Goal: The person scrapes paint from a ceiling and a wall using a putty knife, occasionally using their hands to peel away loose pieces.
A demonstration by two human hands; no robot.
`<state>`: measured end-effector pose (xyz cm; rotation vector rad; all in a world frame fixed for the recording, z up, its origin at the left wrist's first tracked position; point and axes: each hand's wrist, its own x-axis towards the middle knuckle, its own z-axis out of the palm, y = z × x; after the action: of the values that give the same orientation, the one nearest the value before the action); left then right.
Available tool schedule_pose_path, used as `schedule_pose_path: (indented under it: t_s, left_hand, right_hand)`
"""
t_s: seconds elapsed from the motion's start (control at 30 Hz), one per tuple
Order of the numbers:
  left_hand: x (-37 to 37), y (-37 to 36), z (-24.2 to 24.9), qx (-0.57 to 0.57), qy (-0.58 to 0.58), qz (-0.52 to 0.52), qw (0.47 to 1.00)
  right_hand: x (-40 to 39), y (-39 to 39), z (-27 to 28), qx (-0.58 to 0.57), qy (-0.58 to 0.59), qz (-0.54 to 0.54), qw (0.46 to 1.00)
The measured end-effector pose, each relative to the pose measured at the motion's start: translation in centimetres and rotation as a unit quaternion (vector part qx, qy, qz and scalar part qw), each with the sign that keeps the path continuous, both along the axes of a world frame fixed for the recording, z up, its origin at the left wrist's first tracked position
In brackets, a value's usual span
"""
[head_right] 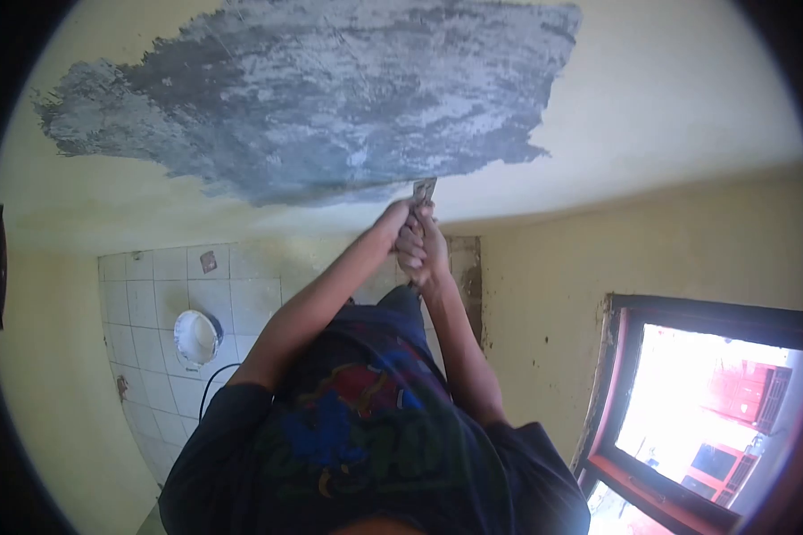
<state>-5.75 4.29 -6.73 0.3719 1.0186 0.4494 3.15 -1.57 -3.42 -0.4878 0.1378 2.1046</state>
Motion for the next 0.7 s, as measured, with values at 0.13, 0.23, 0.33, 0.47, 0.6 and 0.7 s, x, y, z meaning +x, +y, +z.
schedule_pose_path:
  t_s: [0.13,0.23,0.33,0.47,0.6,0.7]
  left_hand:
    - [-1.6,-1.1,2.1,0.02,-0.145,0.069,0.987]
    - [-0.8,1.3,-2.1,0.008,-0.325,0.021,0.946]
    - [-1.2,0.6,-1.8,0.002,-0.294,0.021,0.955]
    - [-0.2,1.0,-3.0,-0.037,-0.335,0.03,0.941]
    - [0.1,0.9,-1.6,-0.021,-0.351,0.058,0.934]
    - [0.3,1.3,-1.7,-0.017,-0.266,0.01,0.964]
  right_hand:
    - [-0.9,-0.4,2.7,-0.028,-0.085,0.016,0.996]
    - [-2.1,0.1,2.4,-0.009,-0.194,0.005,0.981]
    - [-2.2,0.1,2.5,-0.005,-0.185,0.003,0.983]
    - [-1.3,-0.1,1.7,-0.036,-0.222,0.015,0.974]
    - [-0.5,0.1,2.4,-0.039,-0.148,0.016,0.988]
    - [-0.5,0.3,0.7,-0.009,-0.187,-0.001,0.982]
